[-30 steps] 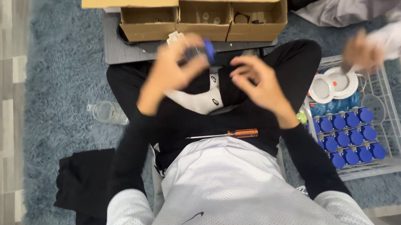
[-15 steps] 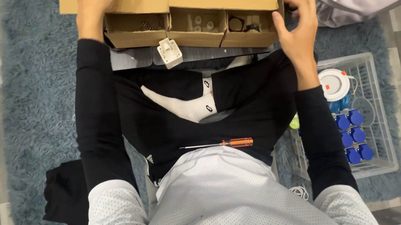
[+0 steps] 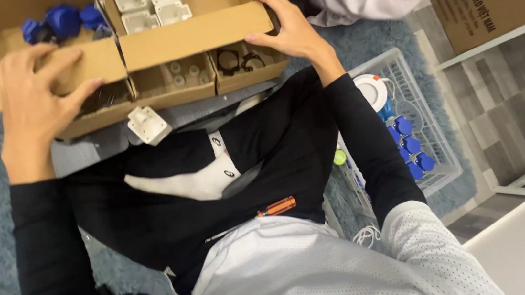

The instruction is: A person sits on the floor and uses a screwdriver to prepare or assemble electrical components, then organizes them into cardboard boxes.

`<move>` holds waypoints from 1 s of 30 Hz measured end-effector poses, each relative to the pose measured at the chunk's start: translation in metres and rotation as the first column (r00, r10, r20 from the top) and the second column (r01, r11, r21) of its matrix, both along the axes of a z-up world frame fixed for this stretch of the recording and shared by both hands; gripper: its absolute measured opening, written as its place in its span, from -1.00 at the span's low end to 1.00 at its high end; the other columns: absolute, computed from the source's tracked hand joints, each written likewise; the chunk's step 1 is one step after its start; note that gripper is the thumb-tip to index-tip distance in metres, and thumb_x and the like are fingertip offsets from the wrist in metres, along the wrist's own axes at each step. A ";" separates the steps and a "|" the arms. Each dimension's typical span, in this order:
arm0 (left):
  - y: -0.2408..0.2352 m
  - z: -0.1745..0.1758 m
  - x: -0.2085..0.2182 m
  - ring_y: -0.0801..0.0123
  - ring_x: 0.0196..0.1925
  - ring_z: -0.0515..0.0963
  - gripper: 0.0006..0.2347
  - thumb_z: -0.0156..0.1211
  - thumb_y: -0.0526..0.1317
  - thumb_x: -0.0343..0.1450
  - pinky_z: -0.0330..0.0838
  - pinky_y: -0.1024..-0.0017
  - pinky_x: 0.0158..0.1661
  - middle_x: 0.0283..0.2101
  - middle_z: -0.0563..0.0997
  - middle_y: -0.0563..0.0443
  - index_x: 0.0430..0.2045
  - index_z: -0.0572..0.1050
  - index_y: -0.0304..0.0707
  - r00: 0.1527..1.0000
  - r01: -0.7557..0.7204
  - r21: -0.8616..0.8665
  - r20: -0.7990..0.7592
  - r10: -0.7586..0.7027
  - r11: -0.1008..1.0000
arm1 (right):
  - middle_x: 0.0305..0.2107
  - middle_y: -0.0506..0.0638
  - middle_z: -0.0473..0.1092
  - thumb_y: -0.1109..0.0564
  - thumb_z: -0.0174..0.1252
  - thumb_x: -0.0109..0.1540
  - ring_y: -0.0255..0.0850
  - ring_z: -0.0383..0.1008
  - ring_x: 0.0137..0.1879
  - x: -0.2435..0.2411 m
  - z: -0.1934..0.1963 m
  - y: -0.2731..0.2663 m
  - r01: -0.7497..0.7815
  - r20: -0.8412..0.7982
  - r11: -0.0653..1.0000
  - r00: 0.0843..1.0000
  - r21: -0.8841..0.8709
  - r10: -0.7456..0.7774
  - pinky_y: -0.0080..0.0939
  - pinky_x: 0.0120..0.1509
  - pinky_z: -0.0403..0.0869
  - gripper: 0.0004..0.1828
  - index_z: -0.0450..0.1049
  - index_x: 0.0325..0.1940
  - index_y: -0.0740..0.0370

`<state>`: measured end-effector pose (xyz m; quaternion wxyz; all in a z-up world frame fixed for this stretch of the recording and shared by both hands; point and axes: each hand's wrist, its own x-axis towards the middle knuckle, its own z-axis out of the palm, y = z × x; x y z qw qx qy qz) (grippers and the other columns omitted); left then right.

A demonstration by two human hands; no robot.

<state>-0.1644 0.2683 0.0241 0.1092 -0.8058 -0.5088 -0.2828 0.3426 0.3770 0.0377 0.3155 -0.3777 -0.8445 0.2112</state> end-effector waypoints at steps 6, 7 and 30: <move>0.003 0.004 0.019 -0.07 0.23 0.38 -0.56 0.50 0.09 0.67 0.24 0.05 0.31 0.29 0.57 -0.30 0.34 0.81 -0.22 0.987 -0.090 -0.004 -0.134 0.088 0.996 | 0.51 0.30 0.23 0.01 0.45 0.34 0.25 0.36 0.54 0.003 -0.014 0.034 -0.044 -0.070 0.996 0.997 -0.079 0.039 0.20 0.60 0.39 -0.13 0.19 0.63 0.23; 0.006 0.002 0.025 -0.07 0.23 0.38 -0.56 0.50 0.09 0.67 0.24 0.05 0.31 0.29 0.57 -0.30 0.34 0.81 -0.22 0.986 -0.096 -0.001 -0.138 0.095 0.995 | 0.51 0.30 0.23 0.01 0.45 0.34 0.25 0.36 0.54 0.008 -0.015 0.036 -0.051 -0.074 0.996 0.996 -0.077 0.045 0.20 0.60 0.39 -0.13 0.19 0.63 0.23; -0.091 -0.105 0.061 -0.19 0.57 0.24 0.05 0.83 -0.06 0.37 0.24 -0.09 0.46 0.50 0.16 -0.30 0.63 0.01 -0.24 0.625 -0.339 0.002 0.748 0.224 0.941 | 0.46 0.44 0.31 -0.12 0.72 0.17 0.41 0.31 0.53 -0.007 -0.059 -0.056 0.184 -0.155 0.964 0.964 -0.191 -0.215 0.39 0.57 0.31 0.37 -0.07 0.80 0.12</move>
